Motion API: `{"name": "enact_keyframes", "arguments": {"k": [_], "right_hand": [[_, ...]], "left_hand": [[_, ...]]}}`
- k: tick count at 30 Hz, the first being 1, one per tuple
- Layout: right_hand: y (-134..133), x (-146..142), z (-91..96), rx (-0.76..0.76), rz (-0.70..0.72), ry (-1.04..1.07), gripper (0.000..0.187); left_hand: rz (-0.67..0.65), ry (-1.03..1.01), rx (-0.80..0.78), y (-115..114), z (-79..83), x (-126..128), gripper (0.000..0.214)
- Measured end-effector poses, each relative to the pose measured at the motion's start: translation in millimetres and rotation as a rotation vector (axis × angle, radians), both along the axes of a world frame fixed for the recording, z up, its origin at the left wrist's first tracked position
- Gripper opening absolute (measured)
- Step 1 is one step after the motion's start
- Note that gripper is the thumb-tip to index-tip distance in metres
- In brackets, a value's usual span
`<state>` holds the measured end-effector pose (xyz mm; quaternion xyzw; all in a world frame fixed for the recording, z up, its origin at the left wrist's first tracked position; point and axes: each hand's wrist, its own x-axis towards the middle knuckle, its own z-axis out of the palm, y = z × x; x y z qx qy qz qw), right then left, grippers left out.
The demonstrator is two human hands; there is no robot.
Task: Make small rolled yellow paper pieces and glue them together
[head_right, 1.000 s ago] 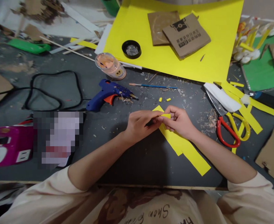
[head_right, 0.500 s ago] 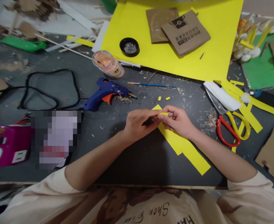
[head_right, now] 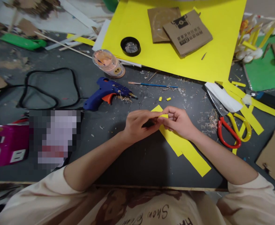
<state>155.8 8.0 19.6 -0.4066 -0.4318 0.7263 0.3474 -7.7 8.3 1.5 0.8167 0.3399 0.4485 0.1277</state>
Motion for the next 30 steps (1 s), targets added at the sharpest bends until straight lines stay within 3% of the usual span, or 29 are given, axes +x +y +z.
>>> {"name": "enact_keyframes", "arguments": {"k": [15,24,30], "right_hand": [[-0.3,-1.6,0.1,0.022,-0.067,-0.038,0.032],[0.2,-0.7,1.0,0.044,-0.014,0.004,0.028],[-0.5,-1.1,1.5,0.05,-0.041,0.007,0.028]], "left_hand": [[0.021,0.036,0.014,-1.0,1.1,-0.4,0.013],[0.026,0.066,-0.111,-0.3,2.1,-2.2,0.013],[0.072,0.082,-0.04,0.1,2.2,-3.1,0.011]]}}
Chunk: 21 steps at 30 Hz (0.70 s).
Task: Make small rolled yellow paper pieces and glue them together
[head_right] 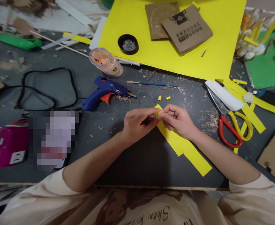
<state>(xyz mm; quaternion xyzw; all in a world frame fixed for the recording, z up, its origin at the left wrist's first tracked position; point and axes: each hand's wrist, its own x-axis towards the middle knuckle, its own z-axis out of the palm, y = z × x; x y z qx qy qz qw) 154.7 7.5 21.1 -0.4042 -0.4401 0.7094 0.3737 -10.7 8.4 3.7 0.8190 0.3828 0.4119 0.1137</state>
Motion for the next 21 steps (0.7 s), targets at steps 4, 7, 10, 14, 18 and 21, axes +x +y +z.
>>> {"name": "enact_keyframes", "arguments": {"k": [4,7,10,14,18,21], "right_hand": [[0.7,-0.2,-0.3,-0.004,0.004,0.005,0.028],[0.6,0.1,-2.0,-0.005,0.002,0.011,0.027],[-0.3,0.8,-3.9,-0.019,0.007,-0.003,0.028],[-0.8,0.5,-4.9,-0.047,0.017,-0.018,0.03],[0.3,-1.4,-4.0,-0.068,0.012,-0.037,0.034],[0.3,-1.8,-3.5,-0.07,0.029,-0.061,0.034]], "left_hand": [[0.007,-0.008,0.006,0.1,-0.3,1.0,0.01],[-0.013,-0.008,-0.008,0.6,-0.6,1.5,0.009],[-0.038,-0.02,-0.036,0.7,-0.8,1.6,0.008],[-0.073,-0.044,-0.132,-0.5,2.8,1.0,0.005],[-0.146,-0.19,-0.278,0.1,10.0,-0.8,0.011],[-0.17,-0.268,-0.361,2.7,12.0,-1.3,0.004]]}}
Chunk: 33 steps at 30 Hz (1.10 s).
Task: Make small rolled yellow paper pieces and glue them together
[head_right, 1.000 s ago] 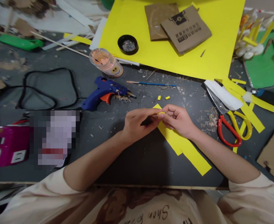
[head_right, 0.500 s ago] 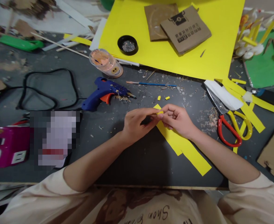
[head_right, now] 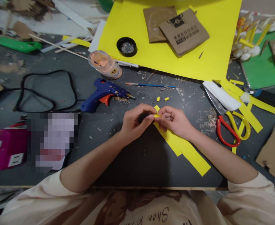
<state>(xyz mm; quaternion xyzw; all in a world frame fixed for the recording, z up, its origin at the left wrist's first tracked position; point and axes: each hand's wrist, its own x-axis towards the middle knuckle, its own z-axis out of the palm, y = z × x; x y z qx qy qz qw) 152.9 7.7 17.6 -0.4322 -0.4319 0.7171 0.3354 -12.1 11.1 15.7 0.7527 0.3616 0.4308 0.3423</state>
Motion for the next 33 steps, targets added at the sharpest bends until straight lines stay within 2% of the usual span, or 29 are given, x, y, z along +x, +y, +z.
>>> {"name": "enact_keyframes", "arguments": {"k": [4,11,18,23,26,29,33], "right_hand": [[-1.3,0.4,-0.5,0.026,-0.014,0.028,0.03],[-2.1,0.5,-4.4,0.09,-0.082,0.083,0.025],[-3.7,-0.2,-2.4,0.166,-0.116,0.021,0.024],[-4.6,0.3,-2.0,0.244,-0.118,-0.03,0.023],[-5.8,1.7,-3.8,0.364,-0.125,-0.106,0.016],[-8.6,2.0,-6.6,0.591,-0.142,-0.275,0.011],[-12.4,-0.6,-10.2,0.874,-0.19,-0.427,0.015]], "left_hand": [[0.009,-0.011,-0.055,1.7,-2.9,1.6,0.01],[0.152,0.044,-0.155,-7.1,-4.3,5.8,0.01],[0.12,0.078,-0.3,-12.0,-0.7,8.5,0.015],[0.081,0.008,-0.431,-11.8,0.7,9.9,0.021],[0.043,-0.119,-0.563,-12.1,0.5,12.0,0.024],[0.036,-0.271,-0.697,-13.4,0.6,14.8,0.027],[0.053,-0.33,-0.733,-14.1,1.0,17.2,0.032]]}}
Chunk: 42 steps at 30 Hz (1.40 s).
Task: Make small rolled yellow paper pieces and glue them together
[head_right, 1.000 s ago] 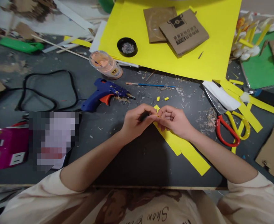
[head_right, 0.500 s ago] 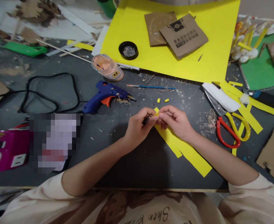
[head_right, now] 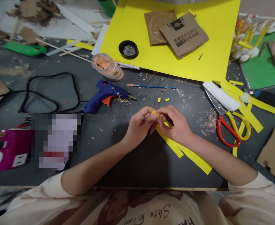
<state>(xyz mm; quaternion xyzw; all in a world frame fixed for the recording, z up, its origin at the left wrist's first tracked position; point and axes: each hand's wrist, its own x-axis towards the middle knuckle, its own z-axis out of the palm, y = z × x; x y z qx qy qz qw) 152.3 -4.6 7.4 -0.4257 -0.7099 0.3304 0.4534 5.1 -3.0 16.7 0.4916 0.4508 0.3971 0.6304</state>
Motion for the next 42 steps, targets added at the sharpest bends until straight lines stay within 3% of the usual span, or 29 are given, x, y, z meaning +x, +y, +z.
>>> {"name": "enact_keyframes", "arguments": {"k": [3,7,14,20,29,36,39,42], "right_hand": [[-0.4,-1.2,0.1,0.029,-0.029,-0.027,0.014],[0.3,-0.1,2.7,-0.024,-0.034,-0.024,0.007],[0.4,0.0,4.2,-0.133,-0.019,0.02,0.011],[0.8,0.8,4.9,-0.104,0.002,0.03,0.007],[8.7,6.1,8.5,-0.458,0.051,0.289,0.025],[15.0,7.7,4.7,-0.508,-0.086,0.396,0.024],[16.2,7.9,2.4,-0.535,-0.09,0.403,0.025],[17.4,7.5,1.5,-0.548,-0.11,0.435,0.025]], "left_hand": [[0.006,-0.007,0.015,0.6,-0.2,0.3,0.035],[-0.002,-0.013,0.03,0.9,-0.4,-0.8,0.036],[0.009,0.01,0.033,0.1,-1.0,-2.0,0.036],[0.03,0.019,0.024,-1.7,0.6,-1.8,0.037],[0.079,-0.012,0.013,1.7,3.9,-3.4,0.03],[0.413,0.036,0.31,19.8,37.7,-27.5,0.026],[0.404,-0.095,0.43,30.0,44.9,-41.2,0.029],[0.363,-0.143,0.424,36.3,42.2,-50.1,0.028]]}}
